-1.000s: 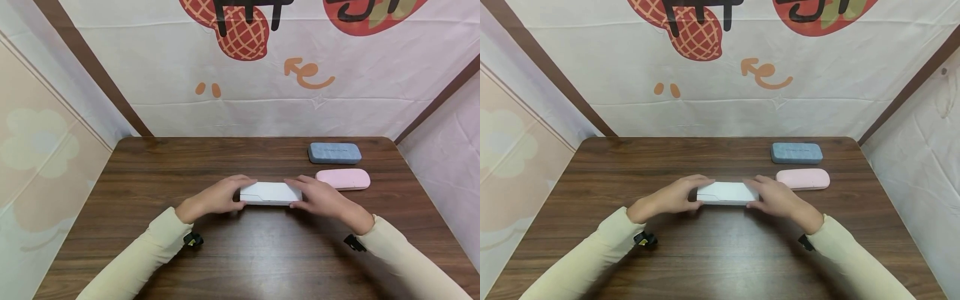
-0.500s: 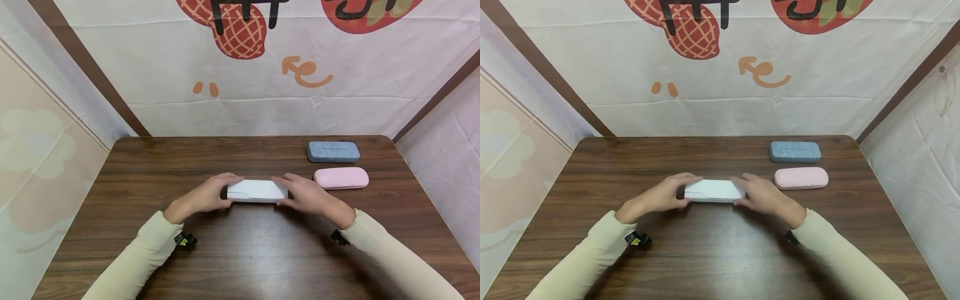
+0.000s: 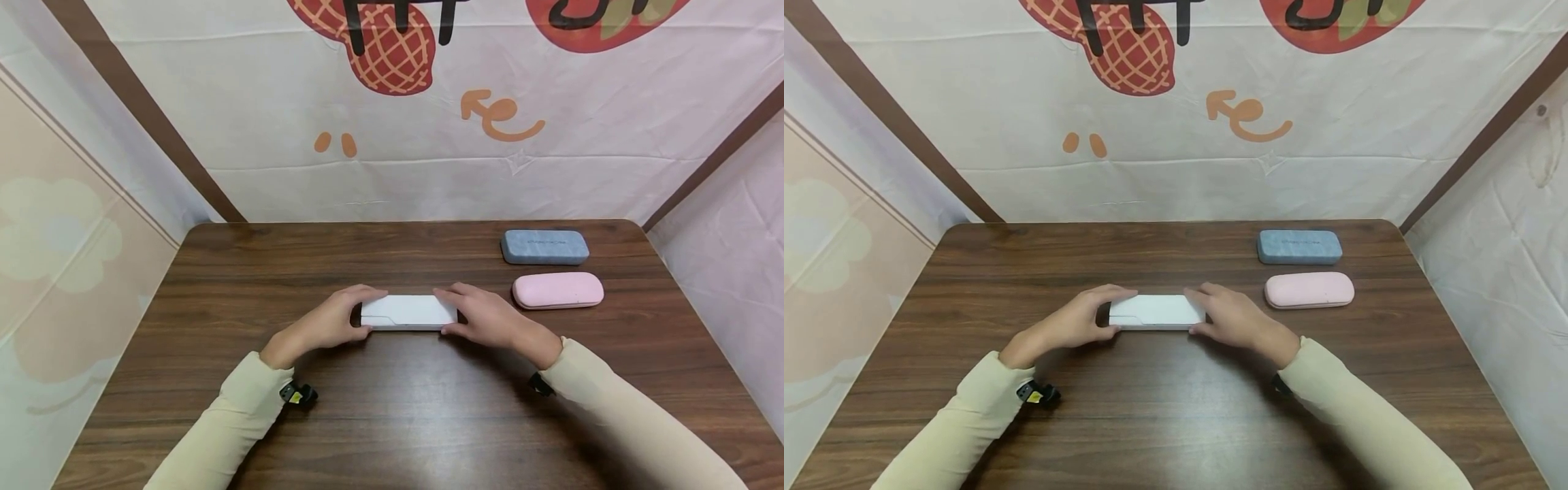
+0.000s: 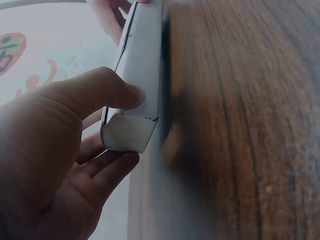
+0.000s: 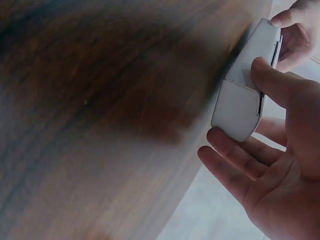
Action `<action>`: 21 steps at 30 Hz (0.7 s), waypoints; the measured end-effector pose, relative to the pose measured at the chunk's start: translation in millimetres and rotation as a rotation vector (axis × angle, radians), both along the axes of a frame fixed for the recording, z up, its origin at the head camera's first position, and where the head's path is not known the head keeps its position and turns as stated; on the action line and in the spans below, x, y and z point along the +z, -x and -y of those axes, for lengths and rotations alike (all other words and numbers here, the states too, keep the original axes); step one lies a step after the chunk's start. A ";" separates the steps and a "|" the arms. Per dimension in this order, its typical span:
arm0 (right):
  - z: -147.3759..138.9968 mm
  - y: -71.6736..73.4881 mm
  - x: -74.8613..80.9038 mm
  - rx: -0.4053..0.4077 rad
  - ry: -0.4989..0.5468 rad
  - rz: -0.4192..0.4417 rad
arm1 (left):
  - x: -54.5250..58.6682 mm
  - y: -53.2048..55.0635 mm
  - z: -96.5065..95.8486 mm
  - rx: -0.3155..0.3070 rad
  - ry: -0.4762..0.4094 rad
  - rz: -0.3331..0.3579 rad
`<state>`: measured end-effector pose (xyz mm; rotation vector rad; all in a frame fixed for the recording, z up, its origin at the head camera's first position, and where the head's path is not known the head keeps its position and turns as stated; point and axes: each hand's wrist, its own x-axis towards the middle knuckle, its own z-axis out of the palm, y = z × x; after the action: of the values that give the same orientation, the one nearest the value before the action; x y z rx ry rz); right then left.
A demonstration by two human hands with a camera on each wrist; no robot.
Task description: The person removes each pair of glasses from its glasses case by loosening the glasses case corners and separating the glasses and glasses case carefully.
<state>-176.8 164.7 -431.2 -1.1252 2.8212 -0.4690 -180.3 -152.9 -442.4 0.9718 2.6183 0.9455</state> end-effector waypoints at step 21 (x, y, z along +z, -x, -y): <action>0.4 4.9 -4.1 0.042 -0.007 0.035 | -2.6 5.4 4.2 0.002 0.009 0.057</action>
<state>-181.7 164.3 -435.3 -1.1605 2.7619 -0.4704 -185.7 -157.1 -444.9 0.9256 2.5749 0.9466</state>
